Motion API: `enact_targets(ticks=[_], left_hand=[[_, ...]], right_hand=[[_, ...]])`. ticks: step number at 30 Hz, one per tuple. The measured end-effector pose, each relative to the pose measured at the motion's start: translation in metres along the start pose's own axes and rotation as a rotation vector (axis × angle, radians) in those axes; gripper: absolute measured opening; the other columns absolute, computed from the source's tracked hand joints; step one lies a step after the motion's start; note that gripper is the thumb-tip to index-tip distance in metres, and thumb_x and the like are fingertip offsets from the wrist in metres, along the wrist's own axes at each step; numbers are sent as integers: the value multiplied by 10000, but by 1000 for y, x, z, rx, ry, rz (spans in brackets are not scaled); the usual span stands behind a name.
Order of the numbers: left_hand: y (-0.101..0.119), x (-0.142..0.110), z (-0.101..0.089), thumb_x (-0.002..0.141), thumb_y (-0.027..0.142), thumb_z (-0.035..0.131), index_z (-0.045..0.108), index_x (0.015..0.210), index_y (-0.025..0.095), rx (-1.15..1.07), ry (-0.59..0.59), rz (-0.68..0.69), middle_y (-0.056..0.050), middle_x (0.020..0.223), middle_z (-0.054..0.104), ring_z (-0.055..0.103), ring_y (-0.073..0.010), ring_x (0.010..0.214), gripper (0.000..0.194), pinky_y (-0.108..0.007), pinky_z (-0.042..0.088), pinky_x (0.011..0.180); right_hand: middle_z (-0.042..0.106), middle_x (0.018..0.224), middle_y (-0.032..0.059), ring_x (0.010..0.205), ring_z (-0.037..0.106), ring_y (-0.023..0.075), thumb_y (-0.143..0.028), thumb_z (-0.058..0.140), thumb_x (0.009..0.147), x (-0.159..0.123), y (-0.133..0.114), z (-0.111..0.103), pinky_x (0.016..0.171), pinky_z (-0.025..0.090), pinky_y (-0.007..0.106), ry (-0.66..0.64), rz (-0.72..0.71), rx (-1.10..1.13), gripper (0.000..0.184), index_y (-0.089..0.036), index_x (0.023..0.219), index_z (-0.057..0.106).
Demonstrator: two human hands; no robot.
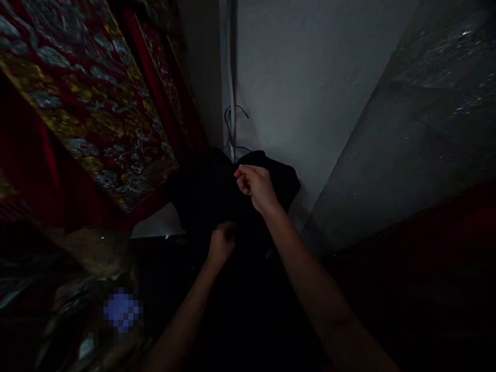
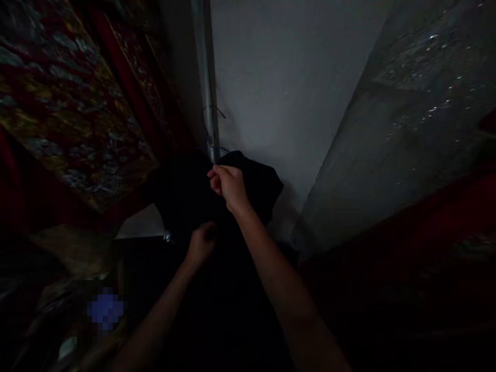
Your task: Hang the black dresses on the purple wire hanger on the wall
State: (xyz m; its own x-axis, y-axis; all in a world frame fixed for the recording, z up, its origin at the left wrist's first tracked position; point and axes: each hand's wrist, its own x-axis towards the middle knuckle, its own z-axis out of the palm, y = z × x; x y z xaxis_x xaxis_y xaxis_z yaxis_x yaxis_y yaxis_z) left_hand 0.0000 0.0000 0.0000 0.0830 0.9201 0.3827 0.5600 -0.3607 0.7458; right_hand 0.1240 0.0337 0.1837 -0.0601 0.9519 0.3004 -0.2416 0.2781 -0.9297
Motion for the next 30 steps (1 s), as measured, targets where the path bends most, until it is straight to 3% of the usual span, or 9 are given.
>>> enact_targets(ticks=[3, 5, 8, 10, 12, 18, 23, 27, 30], left_hand=[[51, 31, -44, 894, 119, 594, 501, 1383, 226, -100, 229, 236, -86, 1208, 678, 650, -200, 1072, 509, -371, 505, 958], [79, 52, -68, 955, 160, 525, 457, 1438, 234, -65, 337, 392, -73, 1134, 681, 650, -172, 989, 493, -342, 505, 915], [106, 80, -93, 962, 172, 510, 653, 1151, 204, 123, 316, 538, -58, 996, 692, 637, -182, 930, 239, -329, 488, 858], [114, 90, -100, 952, 182, 531, 671, 968, 189, 234, 323, 556, -58, 930, 696, 633, -198, 905, 142, -333, 472, 828], [118, 93, -101, 947, 198, 549, 658, 923, 187, 319, 355, 545, -56, 911, 699, 628, -211, 901, 113, -351, 450, 833], [118, 80, -95, 934, 210, 579, 640, 912, 194, 276, 499, 524, -33, 896, 684, 612, -216, 935, 67, -374, 405, 906], [109, 87, -129, 921, 277, 617, 622, 907, 197, -107, 741, 413, -5, 875, 619, 588, -172, 887, 82, -295, 441, 852], [70, 90, -168, 850, 247, 676, 578, 798, 193, -725, 768, 109, 40, 712, 552, 552, -115, 672, 124, -224, 451, 661], [28, 74, -171, 831, 158, 629, 550, 733, 182, -1124, 658, -223, 44, 653, 563, 552, -89, 593, 129, -198, 448, 613]], right_hand=[[498, 433, -45, 362, 406, 57, -380, 554, 805, -12, 11, -6, 376, 262, 178, -61, -7, -69, 269, -168, 643, 587], [501, 437, -42, 373, 420, 64, -394, 557, 812, -15, 14, -10, 386, 277, 184, -88, -42, -114, 283, -170, 644, 598], [502, 442, -42, 389, 431, 71, -378, 539, 829, -10, 13, -13, 406, 290, 193, -102, -128, -183, 281, -172, 652, 611], [500, 444, -44, 398, 433, 75, -356, 527, 838, -4, 11, -13, 425, 300, 200, -97, -179, -229, 275, -173, 650, 611], [495, 444, -45, 404, 433, 77, -349, 521, 849, -2, 11, -13, 447, 312, 208, -78, -221, -268, 284, -174, 640, 601], [459, 428, -50, 407, 424, 87, -334, 483, 869, -11, 42, -12, 469, 301, 227, 4, -179, -312, 310, -184, 610, 565], [410, 384, -57, 389, 386, 88, -270, 458, 807, -31, 88, -19, 459, 274, 227, 12, 39, -332, 288, -192, 543, 542], [409, 405, -60, 386, 378, 84, -342, 479, 786, -62, 104, -24, 450, 268, 225, -15, 54, -220, 287, -201, 540, 520], [422, 413, -54, 384, 379, 83, -340, 477, 771, -79, 103, -29, 445, 265, 227, -41, 47, -197, 275, -206, 534, 512]])
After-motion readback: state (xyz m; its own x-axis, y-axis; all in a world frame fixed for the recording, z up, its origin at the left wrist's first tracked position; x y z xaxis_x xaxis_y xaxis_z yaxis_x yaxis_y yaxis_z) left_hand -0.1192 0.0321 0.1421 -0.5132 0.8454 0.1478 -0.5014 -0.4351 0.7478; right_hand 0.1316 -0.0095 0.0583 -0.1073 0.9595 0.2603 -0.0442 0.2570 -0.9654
